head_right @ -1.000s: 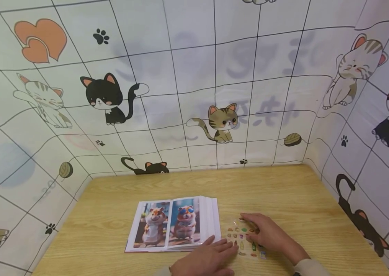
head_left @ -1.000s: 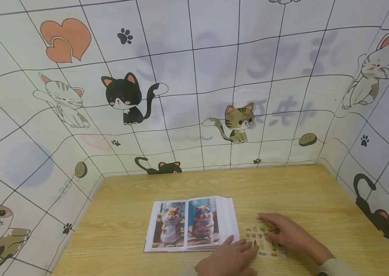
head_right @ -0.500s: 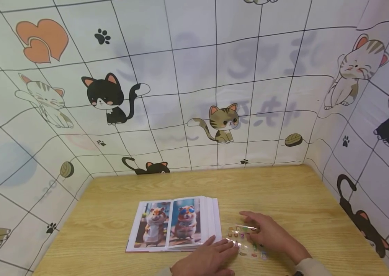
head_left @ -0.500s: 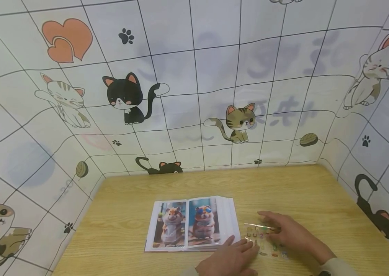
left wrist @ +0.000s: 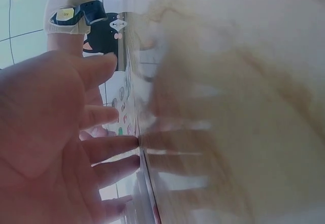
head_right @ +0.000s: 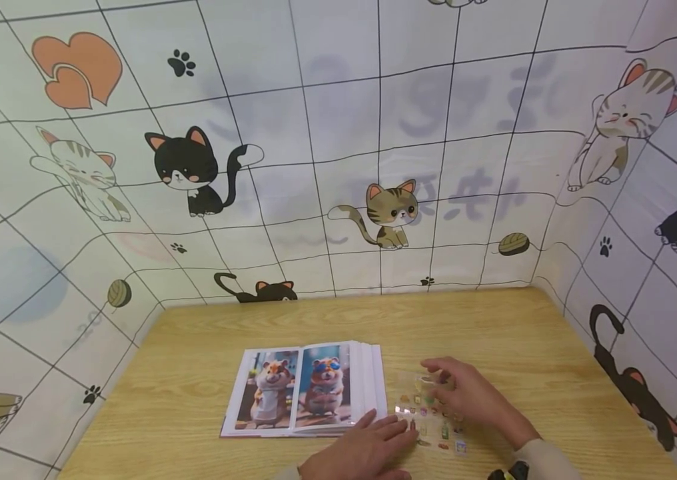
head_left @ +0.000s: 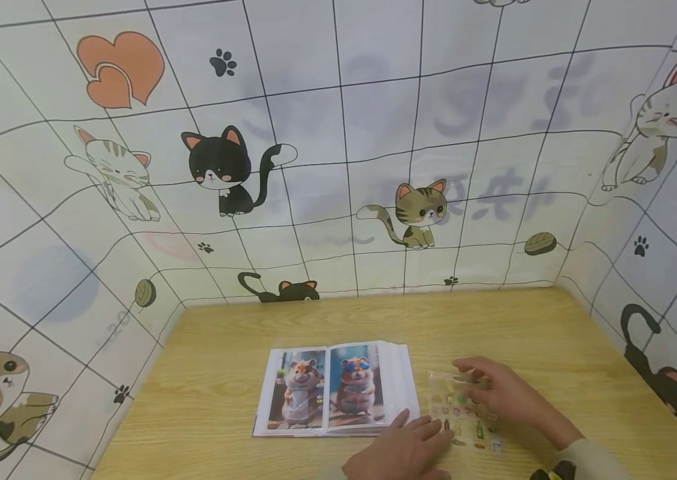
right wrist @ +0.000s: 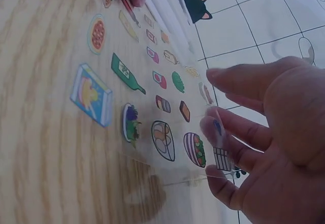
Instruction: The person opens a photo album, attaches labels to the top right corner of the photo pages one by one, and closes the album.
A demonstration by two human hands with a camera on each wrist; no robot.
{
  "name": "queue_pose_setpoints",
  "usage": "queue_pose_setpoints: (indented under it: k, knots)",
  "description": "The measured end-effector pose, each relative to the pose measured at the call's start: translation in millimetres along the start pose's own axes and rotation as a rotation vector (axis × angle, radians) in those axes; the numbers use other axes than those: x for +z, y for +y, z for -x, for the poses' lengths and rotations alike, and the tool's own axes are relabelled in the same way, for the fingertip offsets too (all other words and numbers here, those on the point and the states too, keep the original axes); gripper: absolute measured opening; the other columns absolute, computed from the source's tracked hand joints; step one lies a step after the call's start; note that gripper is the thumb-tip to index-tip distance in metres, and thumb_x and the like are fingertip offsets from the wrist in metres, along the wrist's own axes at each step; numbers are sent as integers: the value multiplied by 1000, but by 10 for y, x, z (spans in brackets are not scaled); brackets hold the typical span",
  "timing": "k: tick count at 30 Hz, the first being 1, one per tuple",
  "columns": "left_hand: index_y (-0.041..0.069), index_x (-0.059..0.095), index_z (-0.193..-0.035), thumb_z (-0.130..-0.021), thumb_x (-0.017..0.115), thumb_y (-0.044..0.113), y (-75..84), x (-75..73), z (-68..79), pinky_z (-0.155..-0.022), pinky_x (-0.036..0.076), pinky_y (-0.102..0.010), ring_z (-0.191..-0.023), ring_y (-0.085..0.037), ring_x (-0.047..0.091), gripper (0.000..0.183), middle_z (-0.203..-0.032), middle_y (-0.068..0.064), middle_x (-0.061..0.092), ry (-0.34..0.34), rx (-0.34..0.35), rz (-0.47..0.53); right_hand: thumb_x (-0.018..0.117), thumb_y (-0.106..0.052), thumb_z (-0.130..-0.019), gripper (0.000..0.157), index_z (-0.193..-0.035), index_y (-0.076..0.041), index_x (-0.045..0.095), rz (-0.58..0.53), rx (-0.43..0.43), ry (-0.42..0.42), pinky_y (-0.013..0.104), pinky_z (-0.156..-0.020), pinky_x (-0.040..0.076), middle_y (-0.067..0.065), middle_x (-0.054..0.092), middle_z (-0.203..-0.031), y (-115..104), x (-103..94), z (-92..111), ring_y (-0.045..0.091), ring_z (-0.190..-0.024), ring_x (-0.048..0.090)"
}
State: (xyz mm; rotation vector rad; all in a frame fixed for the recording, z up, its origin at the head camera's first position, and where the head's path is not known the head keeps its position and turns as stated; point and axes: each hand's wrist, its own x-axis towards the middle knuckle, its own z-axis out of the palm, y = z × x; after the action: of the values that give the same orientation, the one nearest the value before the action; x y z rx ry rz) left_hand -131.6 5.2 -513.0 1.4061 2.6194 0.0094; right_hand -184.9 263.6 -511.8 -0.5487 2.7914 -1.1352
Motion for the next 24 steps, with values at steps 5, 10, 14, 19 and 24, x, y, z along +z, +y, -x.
queue_pose_setpoints:
  k: [5,10,14,19,24]
  knots:
    - [30,37,-152,-101,41,57,5,13,-5,-114,36,-41,-140,-8,39,58,-149,11,45,30,-7,15,69,-15,-91,35,-126,-11,64,-37,35,-24,24,-75,51,-1,70,-108,3,-34,-24,6,-92,61]
    - [28,42,-150,-99,51,53,-5,-17,-21,-110,40,-32,-132,-3,46,58,-143,12,51,85,-22,67,67,-10,-92,27,-119,-9,67,-57,-18,-16,23,-70,49,-6,70,-96,11,-63,-33,1,-85,60]
    - [23,48,-145,-97,60,43,-33,-41,-28,-99,45,-20,-121,-3,54,54,-137,9,56,185,-37,138,67,-8,-92,23,-116,-7,67,-75,-74,-10,23,-71,51,-5,71,-92,24,-72,-43,1,-83,62]
    - [22,53,-138,-97,61,32,-47,-43,-11,-93,49,-21,-119,-5,56,43,-133,7,58,359,-170,373,65,-3,-92,24,-116,-4,66,-118,-105,-33,23,-77,55,-2,71,-93,16,-92,-54,3,-86,65]
    - [9,51,-136,-95,63,21,-111,-27,-23,-96,50,-26,-117,-11,58,44,-127,-3,61,545,-206,529,64,-4,-93,23,-117,-4,66,-133,-109,-59,22,-80,55,-3,70,-95,-58,-153,-53,3,-89,64]
